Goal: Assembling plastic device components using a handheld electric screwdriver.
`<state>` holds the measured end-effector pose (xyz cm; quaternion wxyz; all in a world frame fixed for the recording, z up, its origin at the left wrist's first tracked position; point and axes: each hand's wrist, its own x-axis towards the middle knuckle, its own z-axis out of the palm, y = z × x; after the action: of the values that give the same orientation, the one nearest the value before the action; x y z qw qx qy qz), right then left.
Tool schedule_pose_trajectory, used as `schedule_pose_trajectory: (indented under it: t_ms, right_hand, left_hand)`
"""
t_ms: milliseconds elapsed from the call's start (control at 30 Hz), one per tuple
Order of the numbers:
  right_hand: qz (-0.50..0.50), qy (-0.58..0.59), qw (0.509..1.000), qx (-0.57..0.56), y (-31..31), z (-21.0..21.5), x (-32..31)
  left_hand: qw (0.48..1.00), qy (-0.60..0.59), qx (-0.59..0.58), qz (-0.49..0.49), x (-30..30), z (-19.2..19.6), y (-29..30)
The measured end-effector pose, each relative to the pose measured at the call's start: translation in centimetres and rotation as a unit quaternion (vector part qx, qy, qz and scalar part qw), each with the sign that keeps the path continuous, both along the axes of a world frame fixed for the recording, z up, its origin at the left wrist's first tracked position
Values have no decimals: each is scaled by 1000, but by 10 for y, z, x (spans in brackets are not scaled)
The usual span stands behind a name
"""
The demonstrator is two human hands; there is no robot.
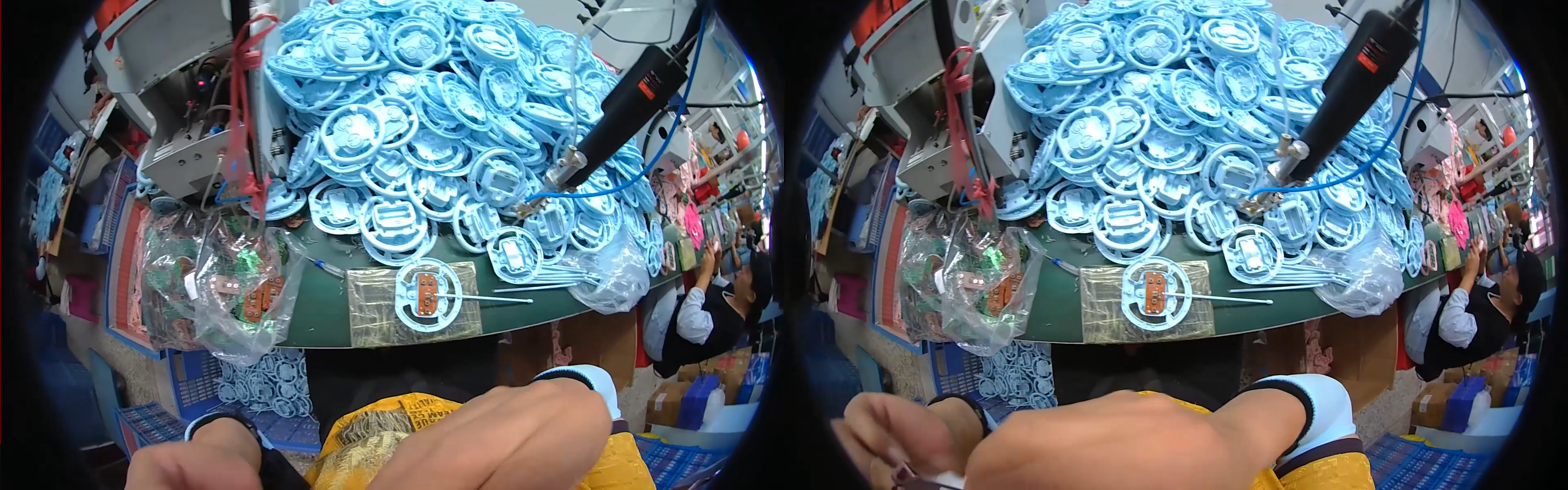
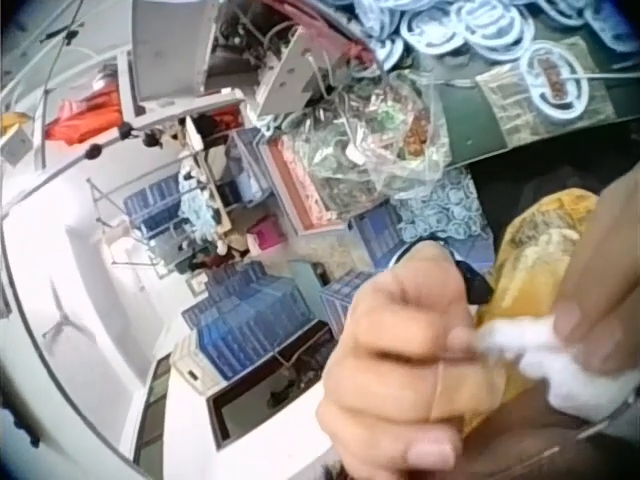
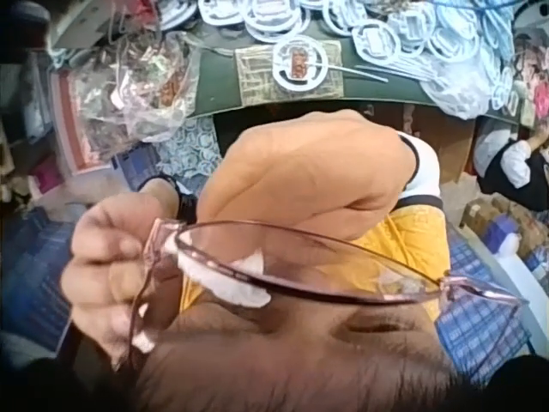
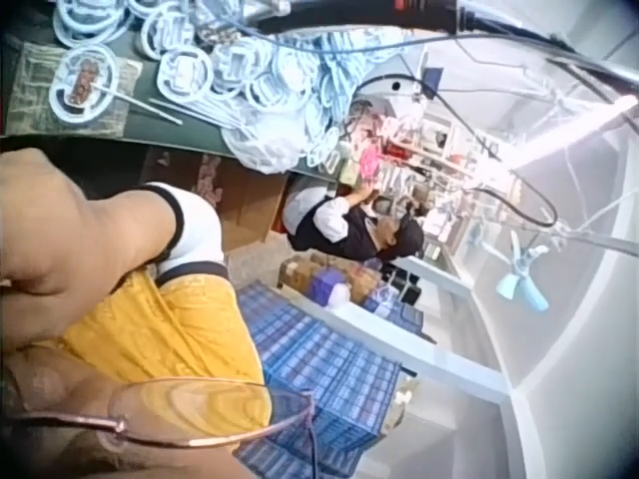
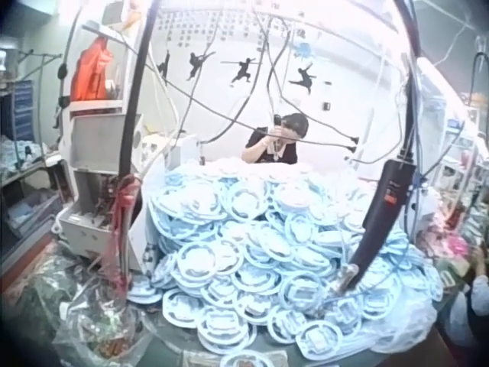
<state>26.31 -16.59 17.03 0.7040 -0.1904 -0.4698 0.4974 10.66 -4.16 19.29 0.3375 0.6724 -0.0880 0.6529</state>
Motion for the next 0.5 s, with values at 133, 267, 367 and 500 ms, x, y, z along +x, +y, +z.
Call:
schedule_pose_trajectory:
  t_ms: [133, 267, 367, 500]
  right_hand:
    - [-96, -243, 963, 59, 3, 37, 27]
    - [-150, -134, 973, 115, -10, 15, 20]
    - [-145, -189, 969, 60, -25, 35, 24]
    - [-167, -120, 978, -44, -18, 44, 6]
  left_hand:
    - [992, 92, -39, -76, -23, 9, -5]
    - [992, 85, -13, -90, -20, -2, 8]
    - [951, 205, -192, -127, -19, 31, -6]
    - [963, 188, -123, -152, -15, 22, 17]
